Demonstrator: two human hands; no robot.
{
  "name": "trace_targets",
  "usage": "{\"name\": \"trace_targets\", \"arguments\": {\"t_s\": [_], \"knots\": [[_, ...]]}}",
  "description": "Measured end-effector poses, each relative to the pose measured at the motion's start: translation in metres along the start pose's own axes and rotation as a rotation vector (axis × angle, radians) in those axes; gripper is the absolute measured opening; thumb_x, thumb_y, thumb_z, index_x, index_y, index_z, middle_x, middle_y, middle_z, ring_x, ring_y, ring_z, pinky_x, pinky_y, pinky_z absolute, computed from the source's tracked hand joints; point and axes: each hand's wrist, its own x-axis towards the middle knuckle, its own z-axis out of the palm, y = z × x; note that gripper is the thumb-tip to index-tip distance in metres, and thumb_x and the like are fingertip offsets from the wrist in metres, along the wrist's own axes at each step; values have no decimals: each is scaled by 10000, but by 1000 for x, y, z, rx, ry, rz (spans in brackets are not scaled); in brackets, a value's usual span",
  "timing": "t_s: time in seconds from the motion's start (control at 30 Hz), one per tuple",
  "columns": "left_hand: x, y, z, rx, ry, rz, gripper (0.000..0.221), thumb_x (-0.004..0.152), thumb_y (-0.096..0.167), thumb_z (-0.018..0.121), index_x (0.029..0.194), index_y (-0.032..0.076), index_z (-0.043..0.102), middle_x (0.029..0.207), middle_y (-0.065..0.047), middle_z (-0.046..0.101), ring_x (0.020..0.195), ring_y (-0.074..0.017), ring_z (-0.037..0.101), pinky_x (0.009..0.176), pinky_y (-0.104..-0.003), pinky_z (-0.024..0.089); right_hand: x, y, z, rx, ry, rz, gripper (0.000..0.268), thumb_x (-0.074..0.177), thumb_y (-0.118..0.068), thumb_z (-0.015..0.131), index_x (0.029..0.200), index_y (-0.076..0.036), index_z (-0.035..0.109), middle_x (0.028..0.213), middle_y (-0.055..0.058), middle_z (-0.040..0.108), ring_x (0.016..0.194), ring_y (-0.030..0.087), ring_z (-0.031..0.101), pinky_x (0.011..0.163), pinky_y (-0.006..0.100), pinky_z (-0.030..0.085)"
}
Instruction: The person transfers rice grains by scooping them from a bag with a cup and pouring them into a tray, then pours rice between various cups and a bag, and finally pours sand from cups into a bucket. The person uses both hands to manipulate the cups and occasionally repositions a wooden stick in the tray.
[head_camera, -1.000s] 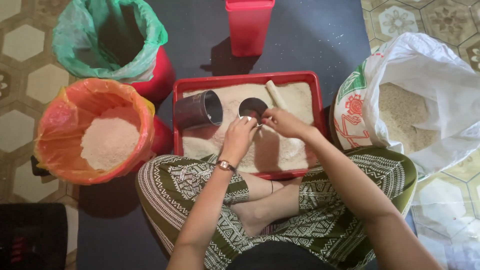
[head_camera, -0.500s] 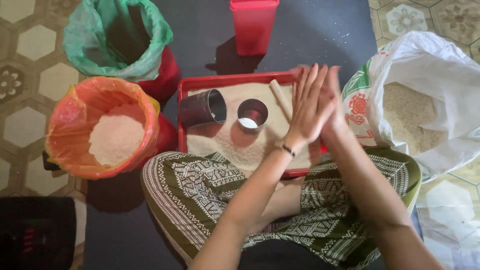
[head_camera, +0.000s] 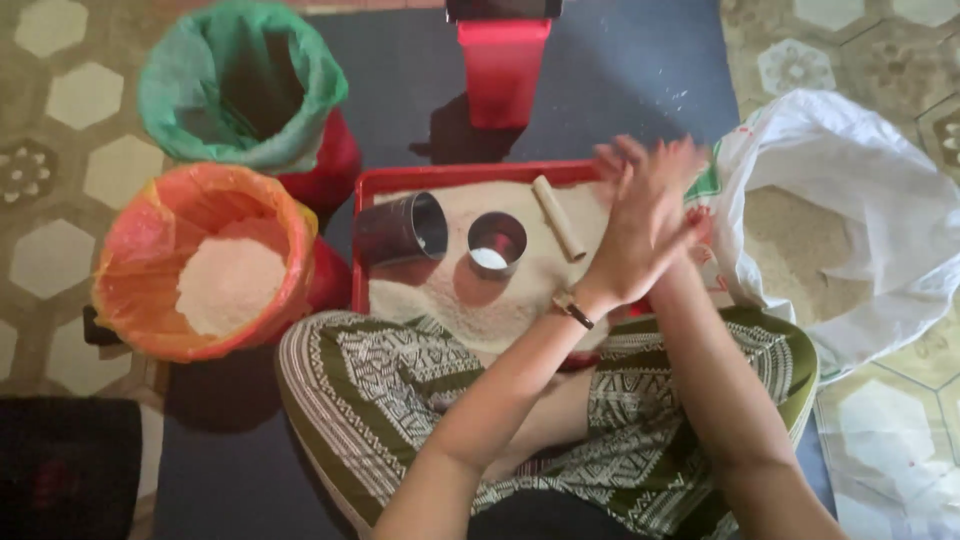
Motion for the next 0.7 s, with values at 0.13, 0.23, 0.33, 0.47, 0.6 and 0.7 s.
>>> {"name": "trace_targets", "arguments": {"t_s": [0.13,0.23,0.33,0.47,0.6,0.7], "knots": [[-13,-18,-23,556,-135,240,652,950,565,599,1552,356,460,1701,8,327,1642,-266,215,1391,-492,75,-48,-73,123,552,-131,164,761,954,-609,461,1472,-52,457,1412,173,523,1297,294,528,1111,471,436],[-22,-80,-93,600,39,-55,678,908,101,660,1512,186,361,1245,-87,572,1195,-267,574,1177,-458,377,-63,-73,142,212,-130,121,689,988,-685,312,1436,-192,488,1379,78,610,1168,224,626,927,319,445],[-12,-45,-190,928,465,248,488,963,486,596,1372,225,640,1421,-74,575,1350,-258,502,1179,-427,332,-100,-69,175,-833,-333,-130,564,981,-427,633,1509,-255,533,1453,85,586,1117,269,647,974,381,511],[-81,-64,-278,1143,541,-117,705,868,453,794,1454,171,521,1403,-197,529,1280,-393,535,1059,-520,407,-81,65,122,-1494,-413,-377,582,885,-491,718,1433,-350,585,1427,-10,566,1009,242,614,876,376,513],[-102,-69,-309,901,464,-1064,1145,696,875,708,1591,323,255,1629,-182,247,1435,-444,367,1137,-634,283,-67,122,105,-1762,-464,-505,365,850,-333,748,1199,-367,648,1138,11,612,834,259,649,697,361,545],[-96,-78,-312,727,489,-1153,1269,624,904,755,1615,334,204,1653,-217,164,1492,-441,298,1189,-625,198,-72,130,97,-1799,-509,-565,87,889,-263,691,951,-322,676,891,-34,611,795,235,618,678,329,521]]}}
